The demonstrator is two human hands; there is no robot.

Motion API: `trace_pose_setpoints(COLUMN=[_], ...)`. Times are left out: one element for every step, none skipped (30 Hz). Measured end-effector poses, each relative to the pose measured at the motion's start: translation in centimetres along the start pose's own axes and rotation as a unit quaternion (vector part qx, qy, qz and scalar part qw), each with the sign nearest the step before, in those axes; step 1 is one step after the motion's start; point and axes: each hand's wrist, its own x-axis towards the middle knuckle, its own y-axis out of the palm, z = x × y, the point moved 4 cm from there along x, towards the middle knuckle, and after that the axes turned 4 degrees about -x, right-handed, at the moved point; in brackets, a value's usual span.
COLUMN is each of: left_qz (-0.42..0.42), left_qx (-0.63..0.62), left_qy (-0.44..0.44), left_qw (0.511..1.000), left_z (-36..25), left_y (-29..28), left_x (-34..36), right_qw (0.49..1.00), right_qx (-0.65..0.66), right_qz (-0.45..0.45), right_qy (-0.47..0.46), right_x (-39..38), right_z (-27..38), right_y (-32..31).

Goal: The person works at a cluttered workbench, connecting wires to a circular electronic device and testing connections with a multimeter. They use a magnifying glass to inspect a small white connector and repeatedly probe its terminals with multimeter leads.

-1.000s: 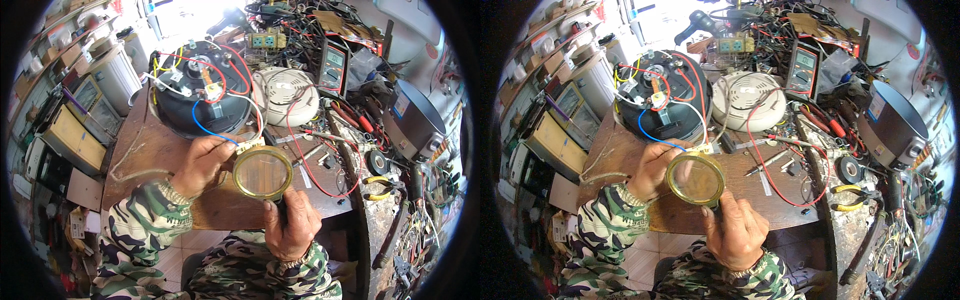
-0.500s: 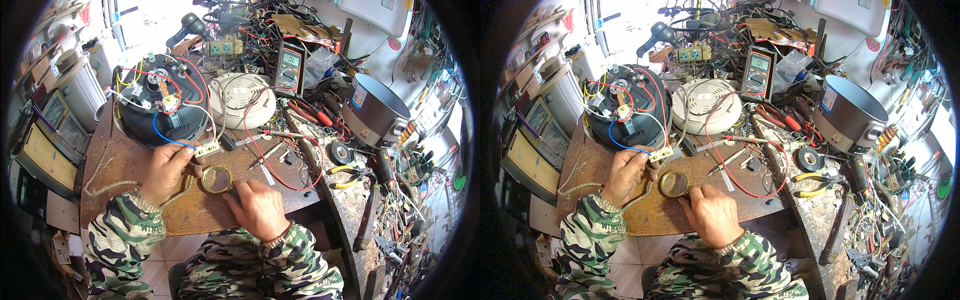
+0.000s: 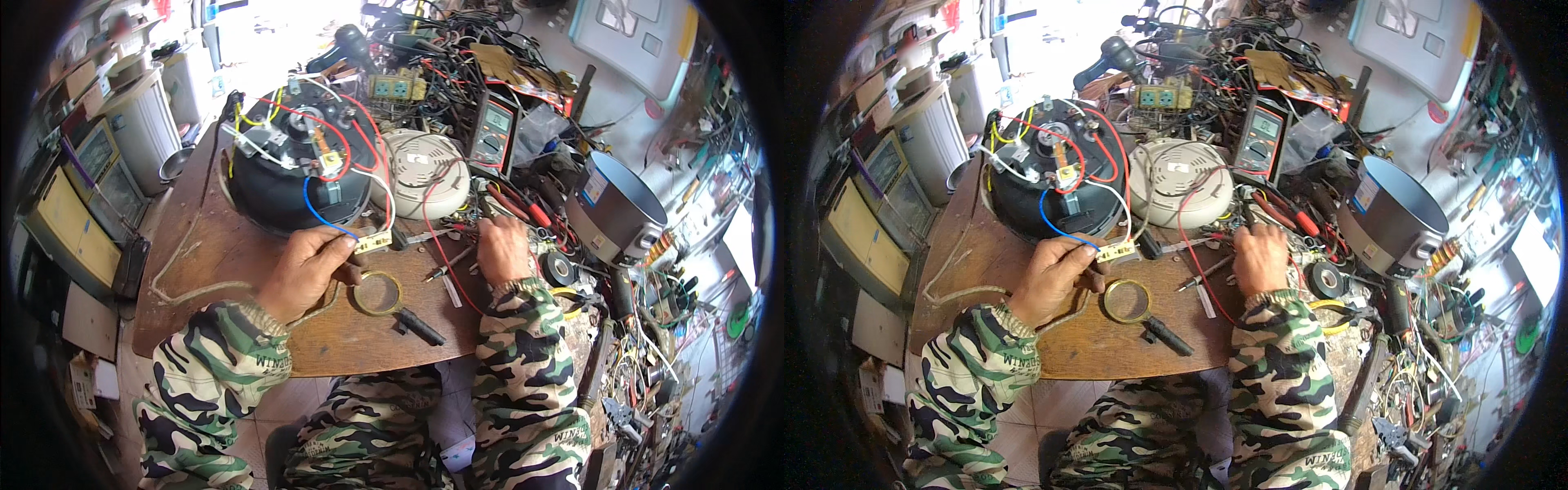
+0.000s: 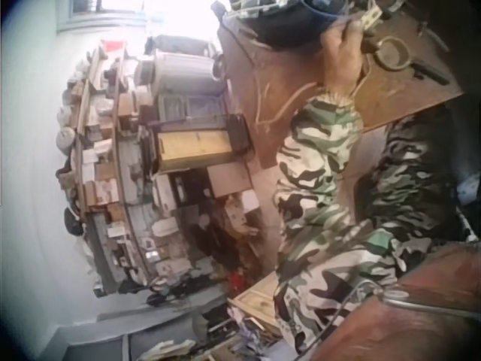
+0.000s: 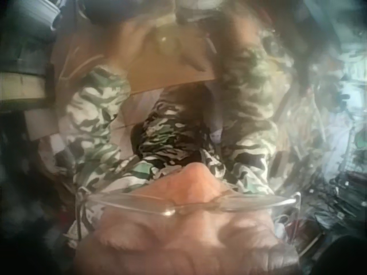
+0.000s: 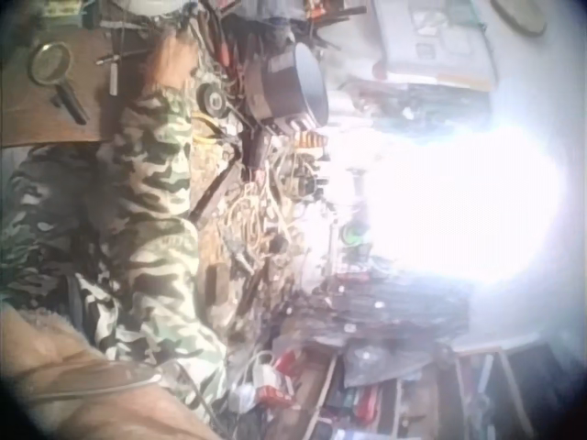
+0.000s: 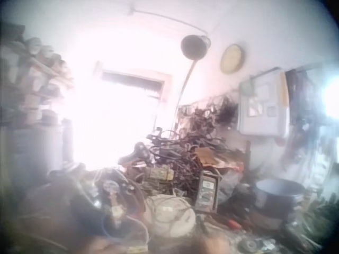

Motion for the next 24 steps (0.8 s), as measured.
trace_pose_setpoints(left_qz=[-0.005, -0.010, -0.005, -0.003, 0.003, 0.010, 0.015, 0.018, 0.021, 0.022, 0.018, 0.016, 0.015, 0.015, 0.016, 0.015, 0.017, 0.014, 0.012, 0.010, 0.008, 0.010, 0.013, 0.016], left_qx=[-0.002, -0.004, 0.002, 0.002, 0.000, -0.002, -0.004, -0.002, 0.000, 0.004, 0.012, 0.021, 0.028, 0.029, 0.031, 0.033, 0.040, 0.040, 0.039, 0.039, 0.029, 0.029, 0.029, 0.030], left_qy=[0.000, 0.000, 0.003, 0.003, 0.004, 0.006, 0.011, 0.011, 0.012, 0.014, 0.011, 0.009, 0.011, 0.010, 0.009, 0.008, 0.004, -0.004, -0.011, -0.018, -0.022, -0.024, -0.027, -0.030], left_qw=[1.000, 1.000, 1.000, 1.000, 1.000, 1.000, 1.000, 1.000, 1.000, 1.000, 1.000, 1.000, 0.999, 0.999, 0.999, 0.999, 0.999, 0.999, 0.999, 0.999, 0.999, 0.999, 0.999, 0.999], left_z=[0.0, 0.1, -0.1, -0.1, 0.0, 0.1, 0.1, 0.1, 0.1, -0.1, -0.2, -0.2, -0.2, -0.2, -0.2, -0.2, -0.2, -0.3, -0.3, -0.4, -0.1, -0.2, -0.4, -0.5], left_y=[-0.1, -0.2, -0.1, -0.1, -0.1, -0.2, 0.0, 0.0, 0.1, 0.1, 0.1, 0.0, 0.0, 0.0, 0.0, 0.0, 0.0, 0.0, 0.1, 0.1, -0.1, 0.0, 0.0, 0.1], left_x=[-0.2, -0.5, -0.6, -0.6, -0.5, -0.4, -0.3, -0.2, -0.2, -0.1, -0.1, -0.2, -0.1, 0.0, -0.1, -0.2, -0.2, -0.3, -0.3, -0.2, -0.3, -0.3, -0.4, -0.4], right_qw=[1.000, 0.999, 0.997, 0.994, 0.989, 0.978, 0.966, 0.968, 0.969, 0.969, 0.973, 0.975, 0.978, 0.982, 0.984, 0.988, 0.993, 0.995, 0.997, 0.998, 0.996, 0.991, 0.989, 0.986], right_qx=[-0.002, -0.004, 0.011, 0.078, 0.142, 0.206, 0.256, 0.238, 0.229, 0.222, 0.204, 0.198, 0.174, 0.149, 0.125, 0.101, 0.053, 0.006, -0.004, -0.013, -0.036, -0.086, -0.108, -0.129], right_qz=[-0.016, -0.032, -0.068, -0.075, -0.040, -0.004, 0.011, 0.014, 0.015, 0.014, 0.039, 0.009, 0.001, -0.007, -0.012, 0.001, -0.005, -0.011, -0.024, -0.037, -0.067, -0.101, -0.102, -0.102], right_qy=[0.013, 0.027, 0.030, 0.020, 0.003, -0.015, -0.041, -0.075, -0.090, -0.107, -0.101, -0.104, -0.111, -0.118, -0.126, -0.114, -0.108, -0.101, -0.079, -0.057, -0.043, -0.013, 0.012, 0.037], right_x=[0.0, 0.1, -0.1, -0.4, -0.6, -0.9, -1.4, -1.7, -2.0, -2.0, -2.1, -2.3, -2.2, -2.0, -1.9, -1.8, -1.8, -1.9, -1.7, -1.5, -1.2, -1.2, -1.0, -0.9], right_z=[0.2, 0.5, 0.5, 0.6, 0.8, 1.1, 1.2, 1.7, 2.1, 2.5, 2.8, 2.9, 2.9, 2.9, 2.9, 2.8, 2.5, 2.2, 1.4, 0.7, 0.6, 0.4, 0.0, -0.4], right_y=[-0.5, -1.3, -1.9, -2.8, -3.5, -3.6, -3.3, -3.0, -2.9, -2.6, -2.2, -1.7, -1.8, -2.0, -2.2, -2.2, -2.4, -2.5, -2.7, -2.9, -4.2, -4.9, -5.8, -6.5])
